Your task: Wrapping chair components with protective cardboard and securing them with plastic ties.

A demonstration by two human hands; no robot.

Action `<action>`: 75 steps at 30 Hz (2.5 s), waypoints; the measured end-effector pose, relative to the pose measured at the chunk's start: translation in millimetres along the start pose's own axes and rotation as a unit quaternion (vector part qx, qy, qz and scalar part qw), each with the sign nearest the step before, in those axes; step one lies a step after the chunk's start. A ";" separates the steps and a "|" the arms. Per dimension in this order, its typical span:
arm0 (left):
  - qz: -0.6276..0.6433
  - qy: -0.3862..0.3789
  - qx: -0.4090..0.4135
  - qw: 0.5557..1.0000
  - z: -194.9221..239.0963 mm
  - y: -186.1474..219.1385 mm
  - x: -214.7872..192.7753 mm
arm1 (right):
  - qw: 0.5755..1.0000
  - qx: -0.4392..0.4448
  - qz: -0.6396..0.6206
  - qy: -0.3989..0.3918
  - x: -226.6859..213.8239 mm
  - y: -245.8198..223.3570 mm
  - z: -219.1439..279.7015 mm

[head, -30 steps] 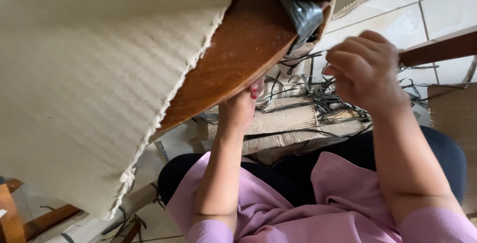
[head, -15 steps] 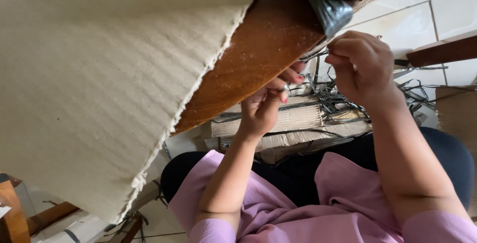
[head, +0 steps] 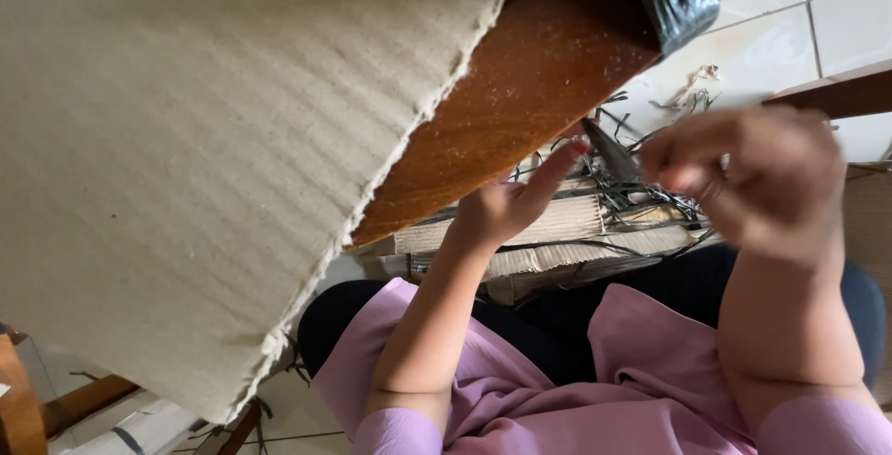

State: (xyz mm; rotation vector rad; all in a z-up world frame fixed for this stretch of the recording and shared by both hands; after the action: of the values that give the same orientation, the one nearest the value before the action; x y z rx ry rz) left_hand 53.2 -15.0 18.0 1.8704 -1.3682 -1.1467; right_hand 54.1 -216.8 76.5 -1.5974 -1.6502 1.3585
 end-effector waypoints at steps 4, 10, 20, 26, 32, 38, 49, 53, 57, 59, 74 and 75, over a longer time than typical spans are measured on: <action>0.041 -0.082 -0.033 0.995 13.9 -16.1 20.4 | 0.988 -0.133 -0.062 -0.046 32.6 3.1 12.5; 0.010 -0.036 0.098 0.995 4.9 -5.9 11.2 | 0.969 -0.244 0.030 0.010 38.8 8.9 2.6; -0.005 0.047 0.144 0.988 8.8 -12.4 13.0 | 0.939 -0.269 0.184 0.108 28.5 26.2 2.0; 0.005 0.147 0.103 0.984 27.8 -41.0 24.6 | 0.920 -0.327 0.185 0.117 34.3 38.0 0.6; -0.058 0.098 0.099 0.989 29.2 -44.5 21.2 | 0.908 -0.332 0.223 0.123 42.5 44.5 5.1; -0.119 0.071 0.109 0.984 12.9 -20.5 4.6 | 0.913 -0.310 0.230 0.132 40.3 48.4 8.8; -0.859 -0.042 0.393 0.325 42.2 -54.4 53.4 | 0.918 -0.247 0.265 0.162 41.7 47.8 2.4; -0.364 0.171 0.271 0.875 21.5 -23.9 33.0 | 0.932 -0.235 0.188 0.204 41.9 60.9 3.4; 0.038 0.213 0.065 0.974 6.5 -26.5 17.4 | 0.969 -0.138 0.064 0.193 42.9 69.0 8.4; 0.035 0.209 0.063 0.975 8.2 -32.5 21.8 | 0.972 -0.123 0.053 0.192 44.2 64.2 5.3; -0.029 0.160 0.011 0.987 43.6 -71.6 49.5 | 0.979 -0.088 0.017 0.183 44.6 52.0 2.9; -0.036 0.155 0.006 0.987 48.8 -72.3 49.1 | 0.980 -0.090 0.023 0.179 44.1 51.3 3.2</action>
State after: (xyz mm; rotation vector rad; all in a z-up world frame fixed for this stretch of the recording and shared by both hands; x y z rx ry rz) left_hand 50.7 -34.7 -80.0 2.0200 -1.1445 -0.8370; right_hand 65.9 -185.3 17.8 -1.8660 -1.5541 0.8941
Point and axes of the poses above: each hand's wrist, its own z-axis away from the middle knuckle, its own x-axis out of the palm, y = z × x, the point moved 4 cm from there along -z, towards the middle knuckle, and after that the axes turned 4 degrees about y, right-handed, at the moved point
